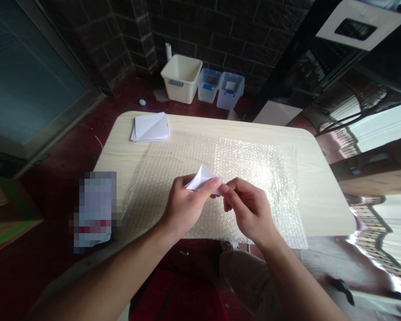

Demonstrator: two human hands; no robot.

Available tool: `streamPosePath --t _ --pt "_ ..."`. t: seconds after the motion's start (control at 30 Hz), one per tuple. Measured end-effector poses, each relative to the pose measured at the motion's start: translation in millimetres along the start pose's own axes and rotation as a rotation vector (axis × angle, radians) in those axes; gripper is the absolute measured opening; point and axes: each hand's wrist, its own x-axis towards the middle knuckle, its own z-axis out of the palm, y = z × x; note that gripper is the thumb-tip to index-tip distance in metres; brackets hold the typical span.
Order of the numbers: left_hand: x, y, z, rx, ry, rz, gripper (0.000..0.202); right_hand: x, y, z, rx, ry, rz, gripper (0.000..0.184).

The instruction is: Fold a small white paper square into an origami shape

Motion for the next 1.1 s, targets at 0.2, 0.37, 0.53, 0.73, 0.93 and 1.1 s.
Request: streamPosePath --t 0.2,0.37,0.53,0.73,0.93,1.1 --pt "0 1 -2.4 0.016 -0.066 -0.004 0.027 0 -2 -2 0.035 0.014 0.010 0.031" --pt "1 1 -2.1 0.044 -0.047 0.014 0.026 0 -1 -1 0.022 0.011 0.018 0.031" --pt "0 2 -0.6 -0.005 -0.077 -0.008 0.019 -1 2 -2 0.057 -0.011 0.069 0.030" --pt "1 3 0.6 -0.106 -0.159 -0.064 0.015 1 2 -3 0.164 -0.044 0.081 0.029" --pt "-1 4 7.0 -0.263 -0.212 -0.077 0.013 2 3 4 0.262 0.118 0.046 0.027" --pt "0 3 4.4 -0.235 -0.187 -0.114 0.011 2 5 1 0.255 0.092 0.046 0.026"
